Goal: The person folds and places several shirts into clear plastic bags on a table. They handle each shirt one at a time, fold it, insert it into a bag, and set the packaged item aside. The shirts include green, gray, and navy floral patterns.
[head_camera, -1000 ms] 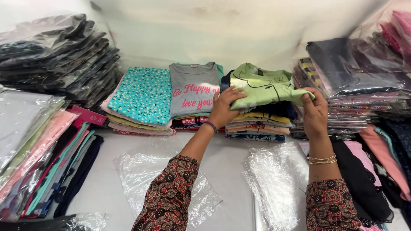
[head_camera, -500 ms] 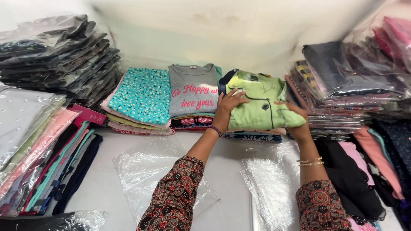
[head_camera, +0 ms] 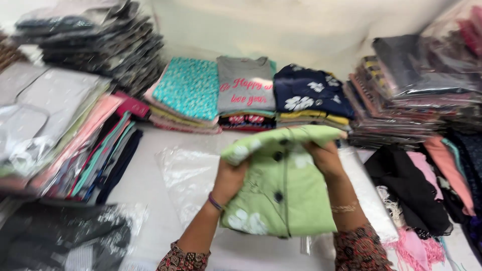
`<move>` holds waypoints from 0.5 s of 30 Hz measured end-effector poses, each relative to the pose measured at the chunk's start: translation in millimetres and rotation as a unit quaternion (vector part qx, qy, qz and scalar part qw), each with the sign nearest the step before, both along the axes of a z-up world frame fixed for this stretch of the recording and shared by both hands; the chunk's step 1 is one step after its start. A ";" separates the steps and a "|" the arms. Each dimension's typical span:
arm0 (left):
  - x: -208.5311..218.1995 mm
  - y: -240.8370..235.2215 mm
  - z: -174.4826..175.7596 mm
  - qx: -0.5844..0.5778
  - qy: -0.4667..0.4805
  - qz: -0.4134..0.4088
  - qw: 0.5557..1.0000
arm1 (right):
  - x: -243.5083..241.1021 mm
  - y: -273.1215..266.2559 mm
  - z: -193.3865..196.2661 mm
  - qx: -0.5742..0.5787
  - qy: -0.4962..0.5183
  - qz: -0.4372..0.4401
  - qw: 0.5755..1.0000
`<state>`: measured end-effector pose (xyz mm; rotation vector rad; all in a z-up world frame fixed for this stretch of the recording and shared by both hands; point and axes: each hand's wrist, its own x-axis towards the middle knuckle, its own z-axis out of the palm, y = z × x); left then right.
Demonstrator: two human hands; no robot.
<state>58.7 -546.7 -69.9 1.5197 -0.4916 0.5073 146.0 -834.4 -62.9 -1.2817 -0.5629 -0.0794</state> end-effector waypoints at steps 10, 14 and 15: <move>-54.5 81.1 -73.7 0.144 0.411 0.212 0.875 | -32.8 89.8 -65.3 -0.381 0.341 -0.033 0.859; -91.8 54.5 -74.4 0.208 0.385 0.189 0.879 | -55.2 94.2 -83.0 -0.524 0.149 -0.058 0.836; -97.0 41.3 -70.3 0.207 0.384 0.190 0.880 | -60.3 102.1 -79.4 -0.525 0.147 -0.059 0.836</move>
